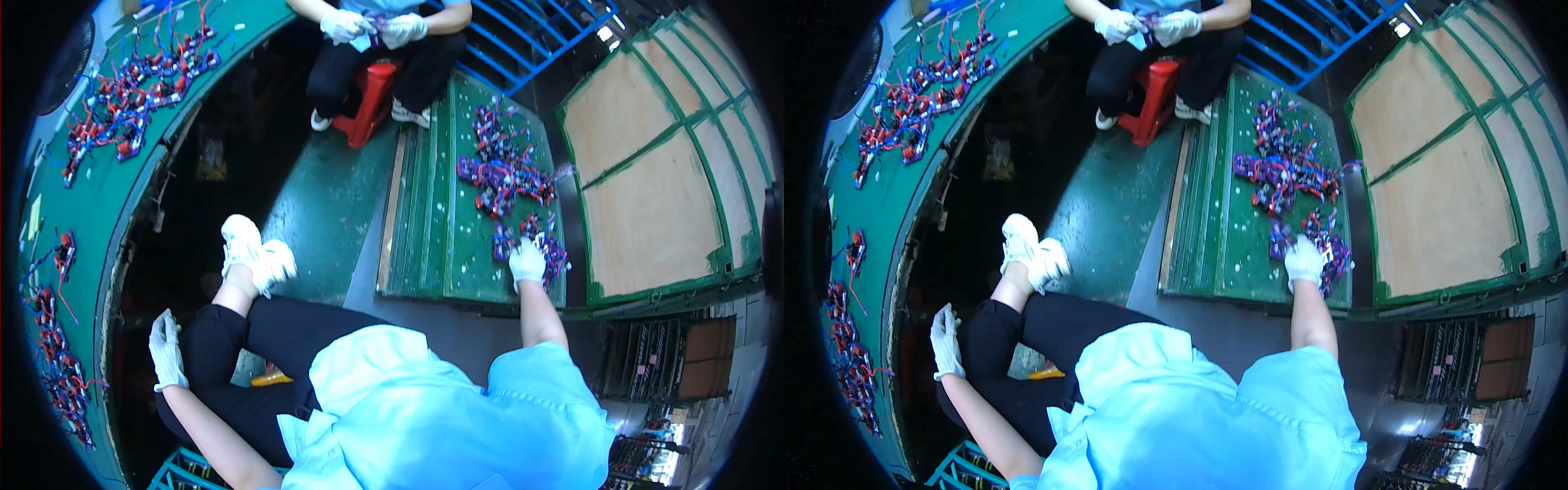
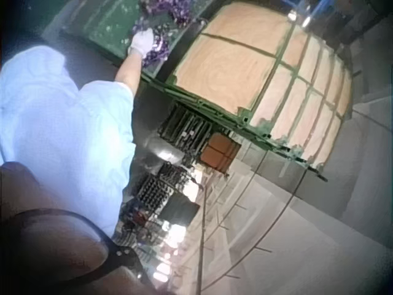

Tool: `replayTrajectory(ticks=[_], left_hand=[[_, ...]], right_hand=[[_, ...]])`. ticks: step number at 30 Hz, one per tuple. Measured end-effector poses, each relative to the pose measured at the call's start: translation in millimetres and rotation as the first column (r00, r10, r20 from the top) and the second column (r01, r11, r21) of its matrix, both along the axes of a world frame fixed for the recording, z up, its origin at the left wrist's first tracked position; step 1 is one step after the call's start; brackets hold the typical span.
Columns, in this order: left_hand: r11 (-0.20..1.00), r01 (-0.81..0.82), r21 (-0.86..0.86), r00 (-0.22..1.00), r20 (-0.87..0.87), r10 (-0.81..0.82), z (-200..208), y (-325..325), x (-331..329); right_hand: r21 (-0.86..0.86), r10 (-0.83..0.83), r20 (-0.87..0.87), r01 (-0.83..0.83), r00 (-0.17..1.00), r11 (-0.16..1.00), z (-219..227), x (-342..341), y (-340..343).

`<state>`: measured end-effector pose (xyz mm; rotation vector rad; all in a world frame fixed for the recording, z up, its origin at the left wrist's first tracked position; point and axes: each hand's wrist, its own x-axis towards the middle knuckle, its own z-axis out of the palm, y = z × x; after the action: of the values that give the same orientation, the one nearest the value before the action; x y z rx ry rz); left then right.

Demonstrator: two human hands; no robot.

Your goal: The person assembles electronic components and wiring harnesses onto a circuit board by hand.

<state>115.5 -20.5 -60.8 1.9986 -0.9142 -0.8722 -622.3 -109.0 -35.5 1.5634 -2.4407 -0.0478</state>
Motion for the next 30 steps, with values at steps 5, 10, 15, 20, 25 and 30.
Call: replayTrajectory(ticks=[5, 10, 15, 20, 25, 30], left_hand=[[0.997, -0.036, -0.063, 0.997, -0.076, 0.031, -21.0, -2.7, 7.7], [0.996, -0.091, -0.012, 0.994, -0.053, 0.091, -15.0, -0.1, -4.0], [0.999, 0.011, 0.052, 0.953, 0.302, -0.026, 2.0, -2.1, -27.5], [0.996, 0.015, 0.086, 0.93, 0.363, -0.045, -2.1, -2.8, -23.3], [0.995, 0.018, 0.096, 0.888, 0.456, -0.06, 9.5, -9.9, -28.5], [0.988, -0.009, 0.153, 0.811, 0.579, -0.082, 9.0, -13.3, -39.0]], right_hand=[[-0.115, 0.323, 0.028, -0.318, 0.946, 0.941, 11.2, 32.1, -44.0], [-0.209, 0.395, 0.56, -0.337, 0.729, 0.918, 35.3, 122.2, -78.9], [-0.228, 0.278, 0.935, -0.227, 0.219, 0.947, 37.7, 208.6, -82.6], [-0.154, 0.173, 0.984, -0.259, 0.052, 0.954, 60.0, 266.3, -83.7], [-0.118, 0.126, 0.992, -0.273, 0.01, 0.955, 79.1, 285.1, -73.9], [-0.06, 0.048, 0.998, -0.328, -0.044, 0.943, 40.7, 288.5, -63.0]])
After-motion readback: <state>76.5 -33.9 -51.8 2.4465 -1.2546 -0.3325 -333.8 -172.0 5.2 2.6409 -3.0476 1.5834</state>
